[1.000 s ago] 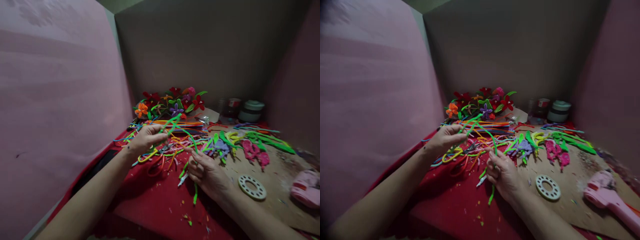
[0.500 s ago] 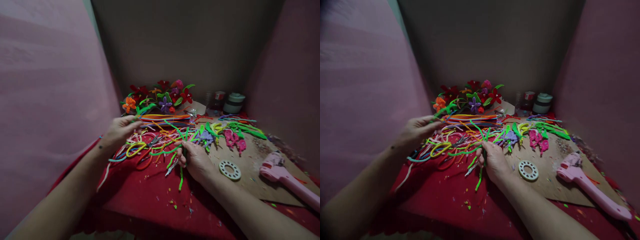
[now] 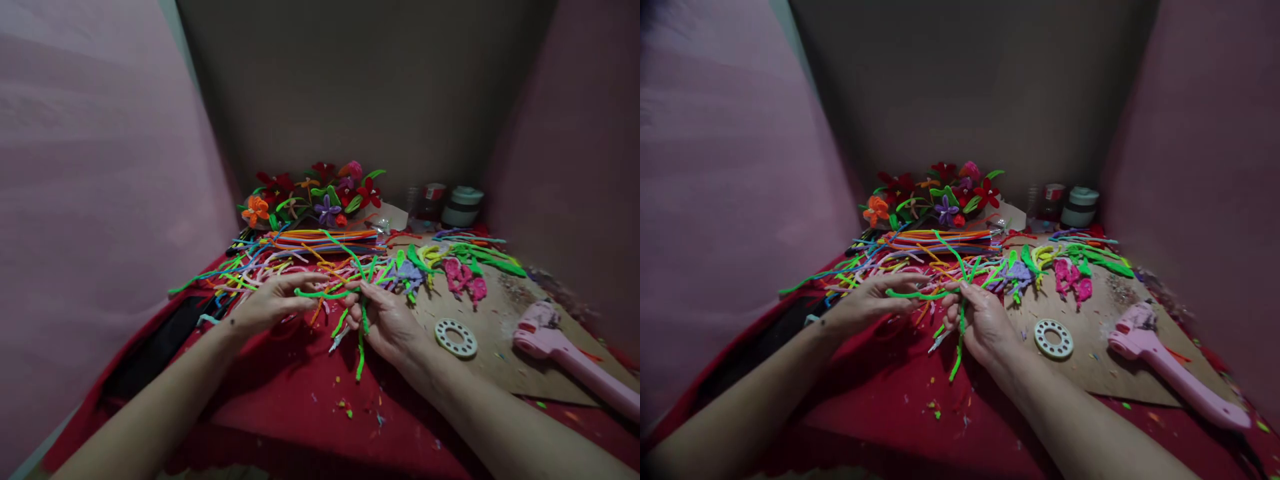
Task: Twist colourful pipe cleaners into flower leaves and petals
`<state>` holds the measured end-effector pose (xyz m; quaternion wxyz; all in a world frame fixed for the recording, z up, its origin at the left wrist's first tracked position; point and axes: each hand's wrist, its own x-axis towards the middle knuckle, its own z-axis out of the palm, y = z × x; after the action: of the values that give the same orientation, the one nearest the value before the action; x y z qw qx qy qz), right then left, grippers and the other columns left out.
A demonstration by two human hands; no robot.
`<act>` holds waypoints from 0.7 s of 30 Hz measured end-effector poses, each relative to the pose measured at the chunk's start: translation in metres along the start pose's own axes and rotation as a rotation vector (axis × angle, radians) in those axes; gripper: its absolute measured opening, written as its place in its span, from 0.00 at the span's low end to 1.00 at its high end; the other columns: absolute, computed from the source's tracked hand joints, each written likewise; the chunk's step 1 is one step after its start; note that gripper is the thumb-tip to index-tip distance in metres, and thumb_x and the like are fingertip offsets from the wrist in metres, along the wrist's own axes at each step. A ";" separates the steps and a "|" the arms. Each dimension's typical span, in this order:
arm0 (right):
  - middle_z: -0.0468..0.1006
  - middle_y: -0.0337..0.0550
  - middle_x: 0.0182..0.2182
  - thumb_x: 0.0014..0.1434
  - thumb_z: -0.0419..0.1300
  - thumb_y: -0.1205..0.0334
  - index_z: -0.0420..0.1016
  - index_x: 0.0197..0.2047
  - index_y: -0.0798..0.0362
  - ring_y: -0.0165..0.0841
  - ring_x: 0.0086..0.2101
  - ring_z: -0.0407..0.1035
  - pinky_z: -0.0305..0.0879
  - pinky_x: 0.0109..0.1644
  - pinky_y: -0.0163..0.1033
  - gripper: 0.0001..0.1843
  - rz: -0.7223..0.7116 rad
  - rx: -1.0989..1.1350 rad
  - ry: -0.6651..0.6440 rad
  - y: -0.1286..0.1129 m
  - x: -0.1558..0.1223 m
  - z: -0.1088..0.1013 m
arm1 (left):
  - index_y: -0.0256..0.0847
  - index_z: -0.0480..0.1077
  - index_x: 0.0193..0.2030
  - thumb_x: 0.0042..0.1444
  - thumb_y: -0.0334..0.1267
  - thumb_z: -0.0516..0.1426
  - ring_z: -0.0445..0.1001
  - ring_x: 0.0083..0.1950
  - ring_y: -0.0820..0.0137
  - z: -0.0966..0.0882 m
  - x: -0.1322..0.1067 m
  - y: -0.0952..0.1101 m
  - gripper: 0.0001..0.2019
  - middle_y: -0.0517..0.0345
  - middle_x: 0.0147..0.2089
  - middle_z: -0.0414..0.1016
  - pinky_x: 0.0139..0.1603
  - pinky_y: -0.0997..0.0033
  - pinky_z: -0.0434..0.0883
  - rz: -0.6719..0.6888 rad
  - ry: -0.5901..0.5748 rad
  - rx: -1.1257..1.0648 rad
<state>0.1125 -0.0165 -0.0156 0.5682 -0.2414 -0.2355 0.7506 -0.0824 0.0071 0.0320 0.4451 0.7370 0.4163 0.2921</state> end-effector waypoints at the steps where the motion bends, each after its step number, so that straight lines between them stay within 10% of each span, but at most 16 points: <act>1: 0.74 0.40 0.19 0.52 0.58 0.64 0.73 0.32 0.58 0.25 0.16 0.63 0.59 0.19 0.32 0.06 0.003 0.008 -0.006 0.000 0.000 0.000 | 0.42 0.71 0.50 0.48 0.38 0.60 0.71 0.41 0.68 0.013 0.002 0.002 0.20 0.53 0.44 0.74 0.40 0.73 0.68 0.024 -0.008 -0.040; 11: 0.73 0.39 0.18 0.50 0.61 0.62 0.72 0.29 0.59 0.25 0.15 0.61 0.59 0.18 0.31 0.07 -0.030 0.017 -0.025 0.004 0.000 0.007 | 0.33 0.75 0.30 0.50 0.41 0.59 0.65 0.22 0.78 0.049 0.023 0.012 0.11 0.59 0.21 0.70 0.23 0.79 0.62 0.007 0.408 -0.310; 21: 0.67 0.31 0.16 0.46 0.64 0.58 0.70 0.33 0.56 0.18 0.13 0.50 0.44 0.15 0.25 0.12 -0.099 0.051 -0.018 -0.013 0.006 0.005 | 0.32 0.72 0.28 0.50 0.34 0.59 0.67 0.19 0.79 0.059 0.052 0.032 0.06 0.57 0.22 0.71 0.16 0.83 0.63 -0.117 0.306 -0.841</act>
<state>0.1175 -0.0081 -0.0046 0.6083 -0.2083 -0.2332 0.7295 0.0013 0.0204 0.0384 0.6549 0.4157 0.3633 0.5160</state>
